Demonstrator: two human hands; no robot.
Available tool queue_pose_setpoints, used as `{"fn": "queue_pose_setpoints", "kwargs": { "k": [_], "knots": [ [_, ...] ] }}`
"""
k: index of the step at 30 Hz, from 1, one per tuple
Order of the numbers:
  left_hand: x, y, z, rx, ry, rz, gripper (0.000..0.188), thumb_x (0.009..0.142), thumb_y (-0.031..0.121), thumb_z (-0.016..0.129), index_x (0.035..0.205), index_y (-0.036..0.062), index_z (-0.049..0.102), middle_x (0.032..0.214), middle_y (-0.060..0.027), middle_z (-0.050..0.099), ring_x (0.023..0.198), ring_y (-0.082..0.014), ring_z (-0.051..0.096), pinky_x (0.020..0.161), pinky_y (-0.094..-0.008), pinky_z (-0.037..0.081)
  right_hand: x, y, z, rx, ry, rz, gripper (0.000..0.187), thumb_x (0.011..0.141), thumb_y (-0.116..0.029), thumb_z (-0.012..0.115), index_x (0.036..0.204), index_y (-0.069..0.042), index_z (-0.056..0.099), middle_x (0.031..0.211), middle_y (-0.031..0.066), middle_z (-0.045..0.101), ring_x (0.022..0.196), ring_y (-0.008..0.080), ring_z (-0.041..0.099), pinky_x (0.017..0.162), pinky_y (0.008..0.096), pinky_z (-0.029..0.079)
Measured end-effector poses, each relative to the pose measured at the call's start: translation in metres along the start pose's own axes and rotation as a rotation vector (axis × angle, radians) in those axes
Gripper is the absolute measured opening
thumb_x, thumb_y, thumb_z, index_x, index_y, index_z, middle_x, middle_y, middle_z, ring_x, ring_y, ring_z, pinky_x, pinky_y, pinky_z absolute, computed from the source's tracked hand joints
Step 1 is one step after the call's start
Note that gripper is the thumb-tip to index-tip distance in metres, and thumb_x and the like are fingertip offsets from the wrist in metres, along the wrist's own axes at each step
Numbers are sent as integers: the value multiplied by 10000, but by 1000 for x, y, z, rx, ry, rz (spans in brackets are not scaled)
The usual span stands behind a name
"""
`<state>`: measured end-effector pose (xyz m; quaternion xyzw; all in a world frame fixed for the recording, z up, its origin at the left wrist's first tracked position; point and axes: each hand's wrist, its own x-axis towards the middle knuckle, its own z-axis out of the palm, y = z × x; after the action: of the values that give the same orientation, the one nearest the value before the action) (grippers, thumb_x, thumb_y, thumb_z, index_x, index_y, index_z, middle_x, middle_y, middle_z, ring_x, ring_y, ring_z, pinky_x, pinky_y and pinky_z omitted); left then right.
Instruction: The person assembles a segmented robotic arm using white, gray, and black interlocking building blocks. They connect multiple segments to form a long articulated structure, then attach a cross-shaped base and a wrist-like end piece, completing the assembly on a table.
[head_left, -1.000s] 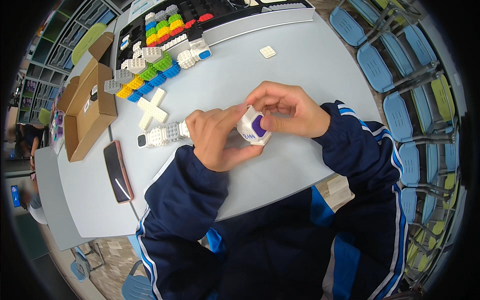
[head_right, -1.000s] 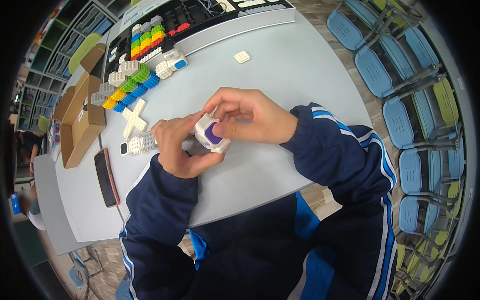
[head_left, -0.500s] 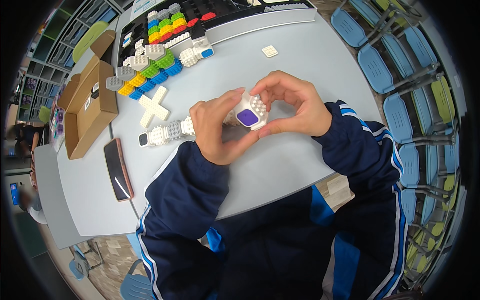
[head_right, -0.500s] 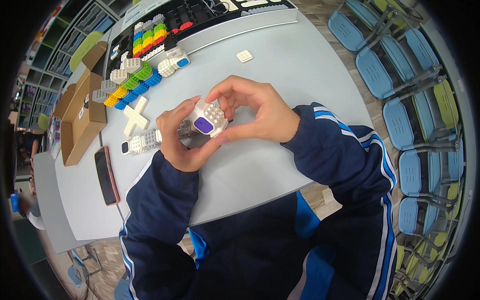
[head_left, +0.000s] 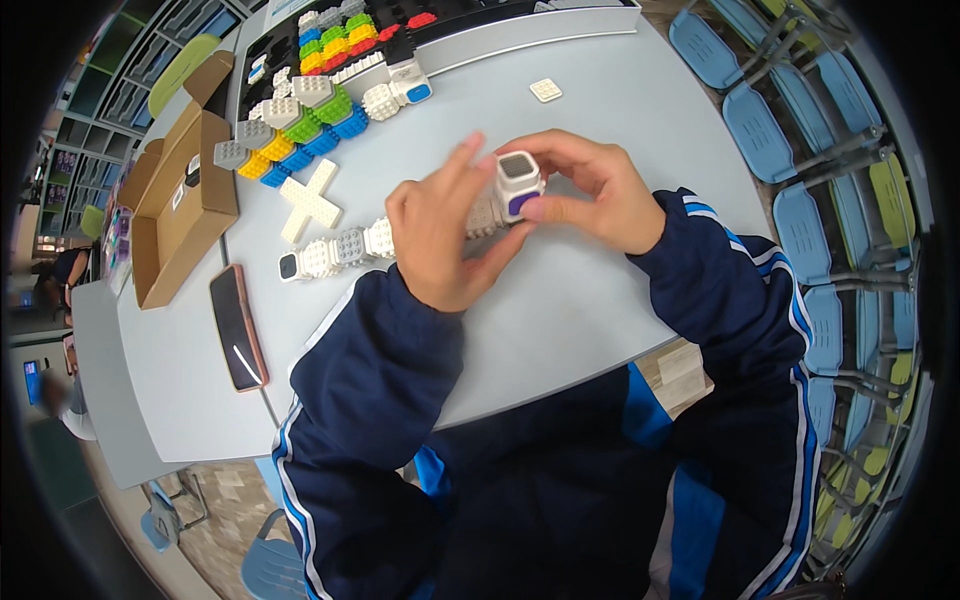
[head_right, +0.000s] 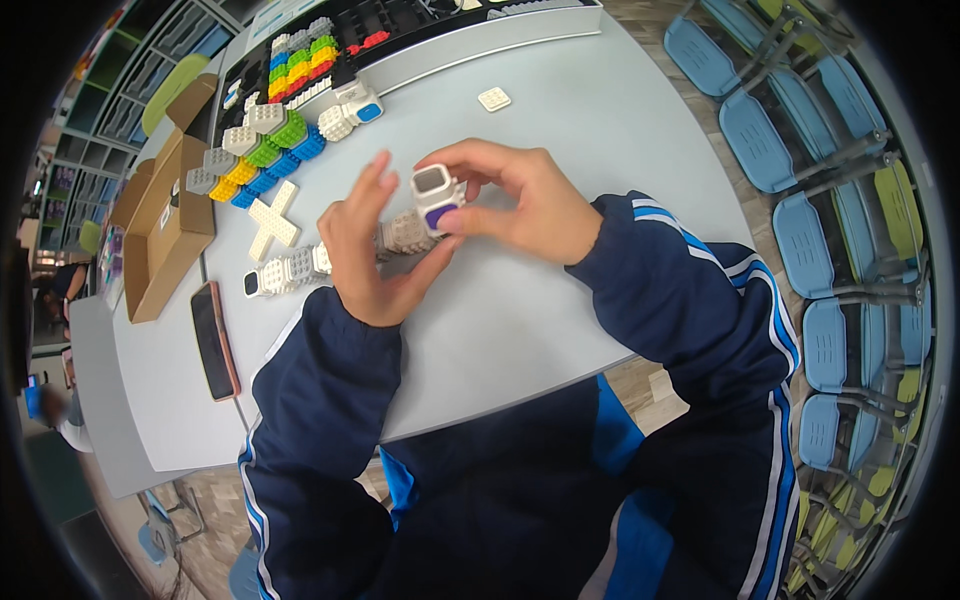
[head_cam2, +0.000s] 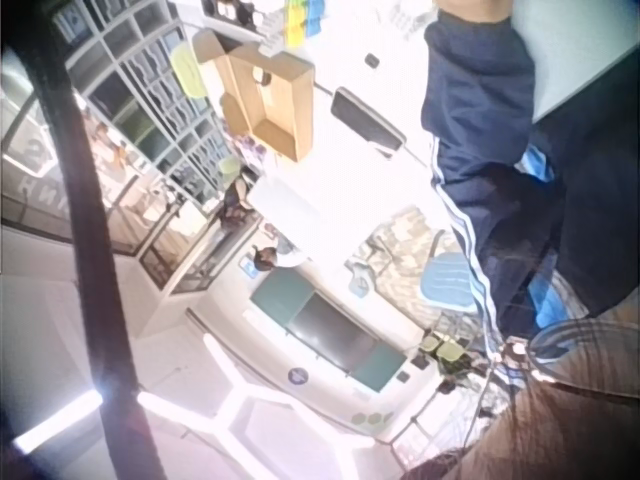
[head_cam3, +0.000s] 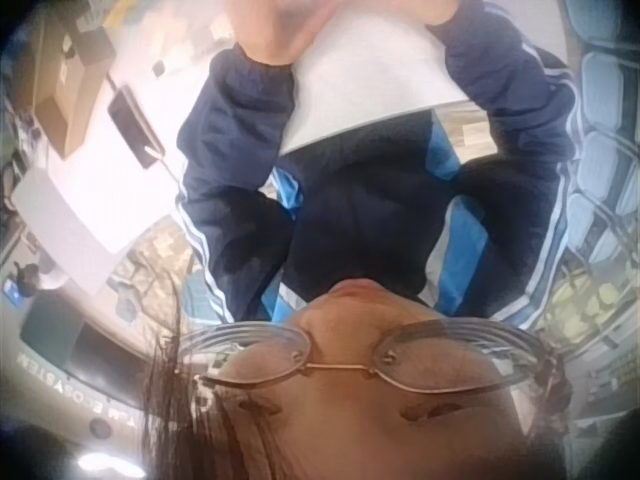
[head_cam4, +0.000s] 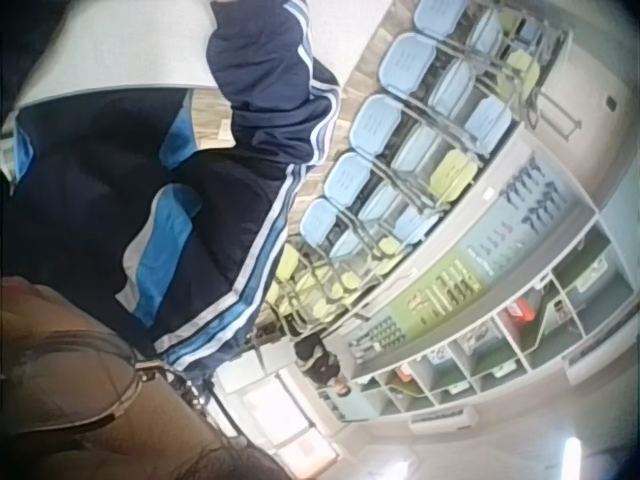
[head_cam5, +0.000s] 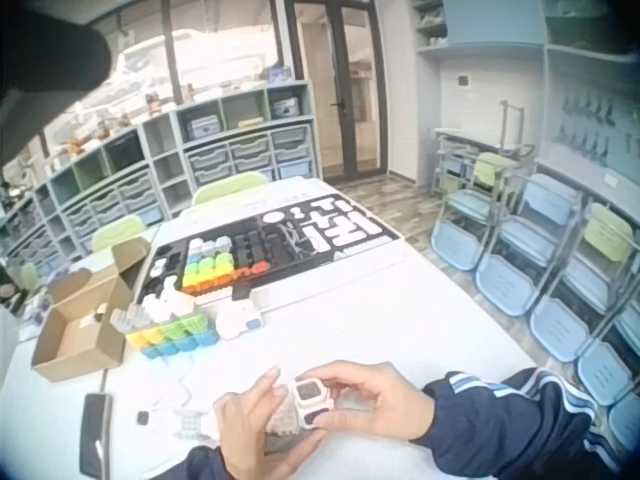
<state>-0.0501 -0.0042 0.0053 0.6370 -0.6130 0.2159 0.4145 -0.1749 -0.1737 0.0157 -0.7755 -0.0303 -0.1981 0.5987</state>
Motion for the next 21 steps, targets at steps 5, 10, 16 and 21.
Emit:
{"fn": "queue_pose_setpoints", "kwargs": {
  "k": [5,10,16,21],
  "knots": [
    [1,-2,-6,114,-103,-99,878,630,323,887,1356,42,481,1306,-114,593,992,-217,614,909,-400,367,3,3,-5,280,41,166,456,841,-31,731,1267,-1,572,1165,66,632,1053,151,601,946,295,477],
    [-7,-6,-1,163,-218,-163,868,681,351,864,1378,38,453,1036,-55,700,891,-186,663,979,-440,368,3,3,-3,216,27,132,464,827,1,723,1265,-6,570,1185,67,628,1072,159,602,959,308,473],
    [-8,-7,3,161,-212,-168,763,740,322,828,1355,43,473,934,-21,719,844,-180,673,977,-448,392,-3,1,0,16,67,31,455,833,5,711,1265,-16,570,1200,79,629,1089,182,608,973,322,469],
    [-8,-7,3,172,-206,-182,728,735,314,829,1330,56,498,945,-12,719,838,-178,672,958,-415,407,-3,0,-1,-144,95,-59,455,838,-31,724,1266,-22,572,1198,92,641,1048,191,631,956,329,483]
  ]
}}
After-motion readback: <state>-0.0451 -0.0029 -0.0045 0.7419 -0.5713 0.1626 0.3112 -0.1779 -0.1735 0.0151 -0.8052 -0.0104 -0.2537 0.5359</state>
